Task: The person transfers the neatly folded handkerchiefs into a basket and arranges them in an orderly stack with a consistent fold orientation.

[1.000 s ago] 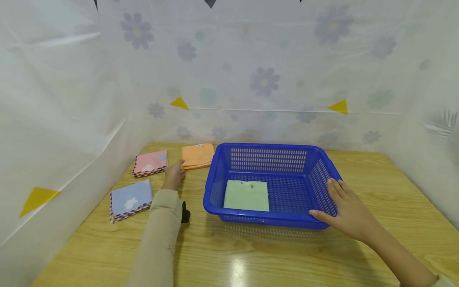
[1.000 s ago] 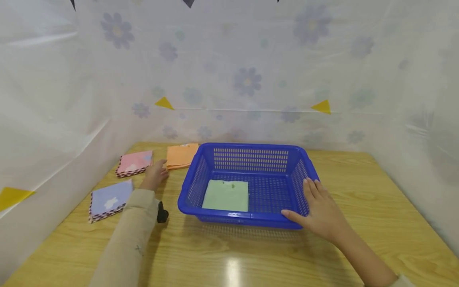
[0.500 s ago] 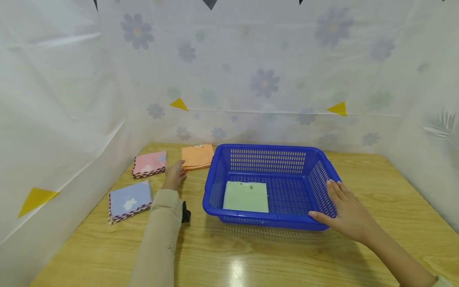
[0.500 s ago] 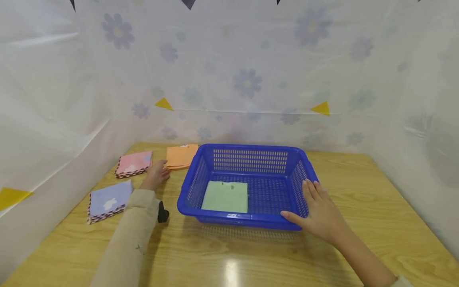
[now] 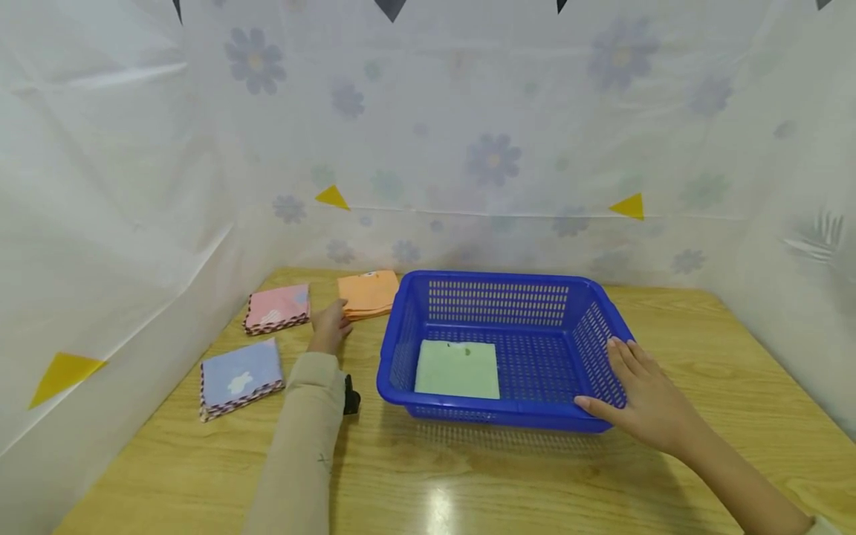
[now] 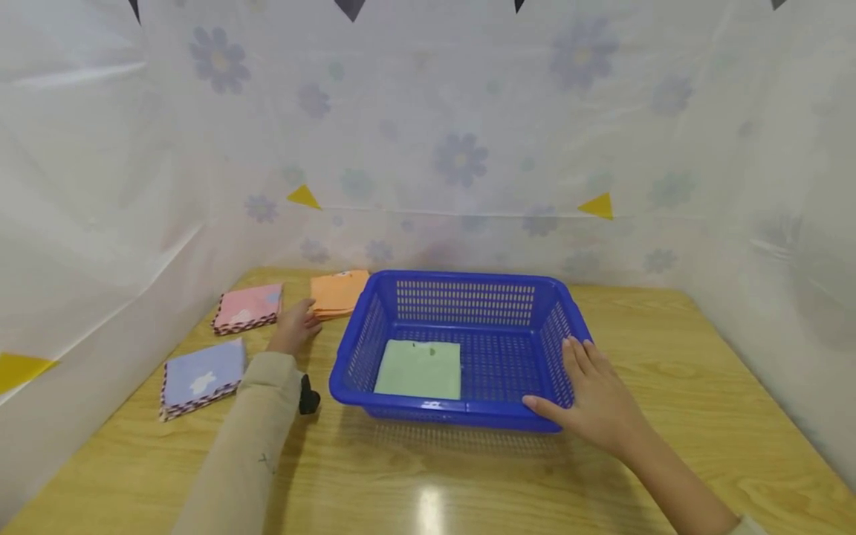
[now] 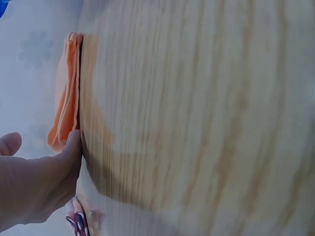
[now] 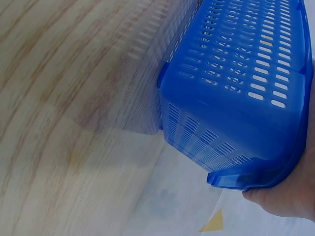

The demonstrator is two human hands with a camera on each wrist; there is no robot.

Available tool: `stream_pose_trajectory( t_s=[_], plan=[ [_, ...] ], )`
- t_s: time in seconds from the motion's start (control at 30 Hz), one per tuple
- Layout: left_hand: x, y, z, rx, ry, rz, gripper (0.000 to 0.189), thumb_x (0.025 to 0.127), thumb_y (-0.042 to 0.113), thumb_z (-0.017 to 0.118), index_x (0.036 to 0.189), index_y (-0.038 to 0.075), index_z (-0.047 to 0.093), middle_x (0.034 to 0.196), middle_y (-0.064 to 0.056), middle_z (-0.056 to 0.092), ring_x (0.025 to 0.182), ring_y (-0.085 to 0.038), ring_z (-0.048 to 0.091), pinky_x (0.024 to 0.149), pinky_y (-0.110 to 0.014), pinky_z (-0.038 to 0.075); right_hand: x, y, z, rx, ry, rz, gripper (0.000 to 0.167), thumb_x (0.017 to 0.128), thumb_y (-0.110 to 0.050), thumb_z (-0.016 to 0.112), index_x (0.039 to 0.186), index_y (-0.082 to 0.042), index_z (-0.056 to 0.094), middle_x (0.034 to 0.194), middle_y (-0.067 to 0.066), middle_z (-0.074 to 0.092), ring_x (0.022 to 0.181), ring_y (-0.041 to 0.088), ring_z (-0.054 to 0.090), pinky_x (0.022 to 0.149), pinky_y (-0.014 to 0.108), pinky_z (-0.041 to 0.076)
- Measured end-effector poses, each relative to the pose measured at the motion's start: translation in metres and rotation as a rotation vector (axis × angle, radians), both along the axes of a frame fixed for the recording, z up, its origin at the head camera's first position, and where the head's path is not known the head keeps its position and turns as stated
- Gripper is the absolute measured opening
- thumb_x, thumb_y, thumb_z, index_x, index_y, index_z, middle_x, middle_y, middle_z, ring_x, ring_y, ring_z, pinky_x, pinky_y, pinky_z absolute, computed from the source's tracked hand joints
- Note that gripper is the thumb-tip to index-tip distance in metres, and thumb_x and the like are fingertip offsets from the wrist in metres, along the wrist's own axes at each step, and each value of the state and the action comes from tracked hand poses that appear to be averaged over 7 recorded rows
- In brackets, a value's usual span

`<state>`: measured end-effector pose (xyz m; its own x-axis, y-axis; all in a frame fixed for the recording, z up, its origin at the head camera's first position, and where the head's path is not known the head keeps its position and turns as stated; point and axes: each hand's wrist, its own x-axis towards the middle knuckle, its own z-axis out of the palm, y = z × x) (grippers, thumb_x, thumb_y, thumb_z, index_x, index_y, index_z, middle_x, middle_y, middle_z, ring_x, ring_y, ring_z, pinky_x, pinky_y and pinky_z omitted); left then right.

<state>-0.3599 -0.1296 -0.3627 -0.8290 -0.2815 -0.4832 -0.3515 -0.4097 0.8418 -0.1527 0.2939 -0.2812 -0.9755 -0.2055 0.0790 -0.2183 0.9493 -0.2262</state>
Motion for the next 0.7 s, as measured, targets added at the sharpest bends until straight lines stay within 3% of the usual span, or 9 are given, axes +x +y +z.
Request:
stream_pose_trajectory(
  t_s=[0.1, 0.2, 0.3, 0.4, 0.53, 0.6, 0.7],
  plan=[
    [0.000, 0.000, -0.001, -0.008, 0.001, -0.008, 0.065, 0.092, 0.018, 0.051, 0.146, 0.001, 0.018, 0.144, -0.018, 0.036, 0.124, -0.026, 0.046, 0.100, -0.032, 0.046, 0.000, 0.000, -0.001, -0.007, -0.005, -0.003, 0.099, 0.085, -0.054, 0.056, 0.144, 0.010, 0.009, 0.148, 0.036, 0.009, 0.138, 0.049, 0.001, 0.110, 0.064, 0.004],
    [-0.001, 0.000, -0.001, -0.032, -0.007, -0.010, 0.062, 0.093, 0.017, 0.051, 0.145, 0.001, 0.023, 0.142, -0.018, 0.039, 0.124, -0.026, 0.047, 0.099, -0.031, 0.046, 0.001, 0.000, -0.001, -0.007, -0.004, -0.008, 0.099, 0.085, -0.054, 0.056, 0.145, 0.010, 0.009, 0.148, 0.036, 0.010, 0.138, 0.049, 0.003, 0.109, 0.066, 0.007],
    [-0.003, 0.000, -0.002, -0.062, -0.026, -0.015, 0.059, 0.092, 0.017, 0.053, 0.143, 0.001, 0.028, 0.134, -0.017, 0.046, 0.112, -0.022, 0.053, 0.094, -0.028, 0.049, 0.001, -0.001, -0.002, -0.006, -0.007, -0.012, 0.100, 0.085, -0.055, 0.056, 0.145, 0.009, 0.008, 0.148, 0.036, 0.010, 0.138, 0.049, 0.003, 0.108, 0.066, 0.008],
    [-0.007, 0.001, -0.004, -0.096, -0.054, -0.022, 0.055, 0.092, 0.017, 0.054, 0.140, 0.001, 0.034, 0.113, -0.014, 0.053, 0.088, -0.015, 0.058, 0.083, -0.025, 0.053, 0.001, -0.001, -0.002, -0.007, -0.007, -0.016, 0.100, 0.085, -0.055, 0.056, 0.145, 0.009, 0.008, 0.148, 0.036, 0.010, 0.138, 0.049, 0.002, 0.108, 0.066, 0.009],
    [-0.015, 0.004, -0.007, -0.150, -0.076, 0.005, 0.047, 0.091, 0.013, 0.054, 0.133, -0.002, 0.041, 0.084, -0.007, 0.050, 0.054, -0.009, 0.051, 0.067, -0.022, 0.054, 0.001, 0.000, -0.003, -0.010, -0.006, -0.020, 0.099, 0.085, -0.055, 0.056, 0.145, 0.009, 0.009, 0.148, 0.035, 0.010, 0.139, 0.048, 0.002, 0.109, 0.066, 0.008],
    [-0.019, 0.006, -0.010, -0.196, -0.090, 0.030, 0.044, 0.090, 0.012, 0.055, 0.129, -0.004, 0.045, 0.085, -0.008, 0.051, 0.048, -0.008, 0.049, 0.063, -0.022, 0.054, 0.001, 0.000, -0.003, -0.013, -0.007, -0.021, 0.099, 0.085, -0.055, 0.056, 0.145, 0.008, 0.009, 0.149, 0.034, 0.010, 0.139, 0.048, 0.002, 0.109, 0.065, 0.007],
    [-0.030, 0.006, -0.023, -0.233, -0.087, 0.062, 0.042, 0.086, 0.010, 0.059, 0.123, -0.006, 0.049, 0.096, -0.010, 0.053, 0.052, -0.009, 0.054, 0.062, -0.023, 0.054, 0.001, 0.000, -0.003, -0.014, -0.007, -0.022, 0.099, 0.085, -0.055, 0.056, 0.145, 0.008, 0.008, 0.149, 0.034, 0.009, 0.139, 0.047, 0.001, 0.109, 0.065, 0.006]
  ],
)
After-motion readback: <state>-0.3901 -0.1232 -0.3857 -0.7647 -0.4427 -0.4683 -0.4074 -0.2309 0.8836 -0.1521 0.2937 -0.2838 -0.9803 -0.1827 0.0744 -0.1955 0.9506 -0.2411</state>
